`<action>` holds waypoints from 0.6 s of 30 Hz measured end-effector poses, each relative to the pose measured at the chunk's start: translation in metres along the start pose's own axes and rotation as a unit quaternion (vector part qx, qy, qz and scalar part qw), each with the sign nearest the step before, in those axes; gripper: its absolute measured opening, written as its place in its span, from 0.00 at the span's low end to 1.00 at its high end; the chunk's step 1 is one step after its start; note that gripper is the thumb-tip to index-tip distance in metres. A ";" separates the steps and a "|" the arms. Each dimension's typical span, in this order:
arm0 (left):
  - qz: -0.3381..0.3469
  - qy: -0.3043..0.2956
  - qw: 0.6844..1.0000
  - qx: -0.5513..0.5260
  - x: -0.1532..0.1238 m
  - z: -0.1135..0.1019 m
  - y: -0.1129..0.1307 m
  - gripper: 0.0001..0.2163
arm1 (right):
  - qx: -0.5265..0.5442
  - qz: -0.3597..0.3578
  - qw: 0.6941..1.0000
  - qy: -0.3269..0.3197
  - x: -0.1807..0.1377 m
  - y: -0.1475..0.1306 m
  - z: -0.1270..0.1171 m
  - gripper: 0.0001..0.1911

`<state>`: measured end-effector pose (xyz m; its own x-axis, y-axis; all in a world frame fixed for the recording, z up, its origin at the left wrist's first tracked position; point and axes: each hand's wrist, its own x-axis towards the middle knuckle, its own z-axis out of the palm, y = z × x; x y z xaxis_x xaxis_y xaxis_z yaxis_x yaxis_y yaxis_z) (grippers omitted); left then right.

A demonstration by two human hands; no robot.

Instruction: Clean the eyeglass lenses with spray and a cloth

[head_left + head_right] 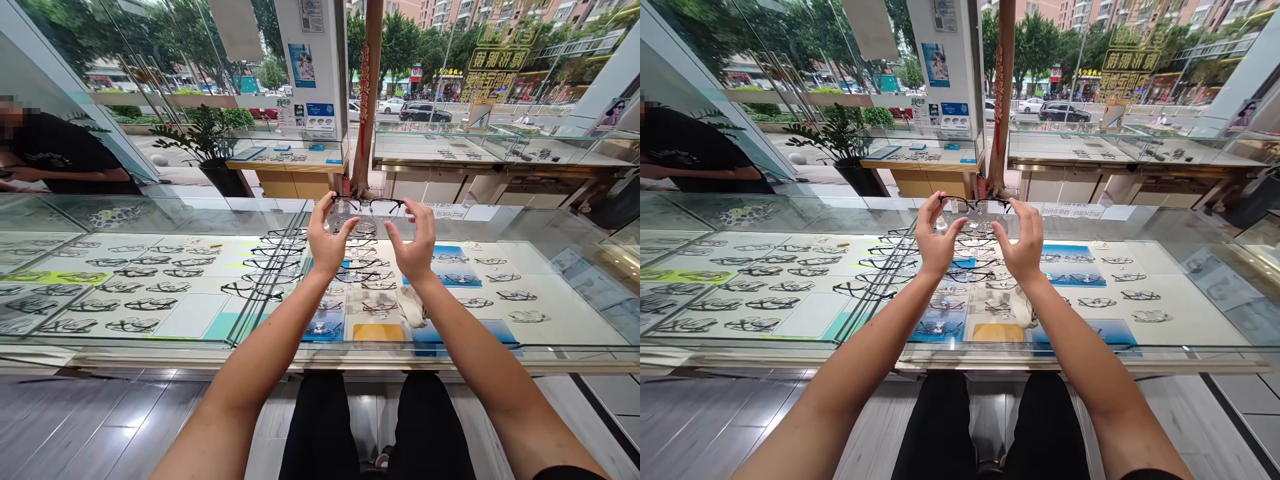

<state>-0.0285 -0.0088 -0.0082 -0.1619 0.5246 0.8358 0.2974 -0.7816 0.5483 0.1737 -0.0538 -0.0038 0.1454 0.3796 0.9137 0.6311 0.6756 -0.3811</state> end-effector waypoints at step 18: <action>0.036 0.054 0.995 0.077 0.000 -0.004 0.009 0.35 | 0.044 0.081 0.994 -0.063 -0.003 0.014 0.008 0.30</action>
<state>-0.0295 -0.0172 -0.0027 -0.2328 0.4234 0.8755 0.4519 -0.7501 0.4829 0.1760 -0.0404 -0.0131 0.1387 0.5603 0.8166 0.5379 0.6497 -0.5371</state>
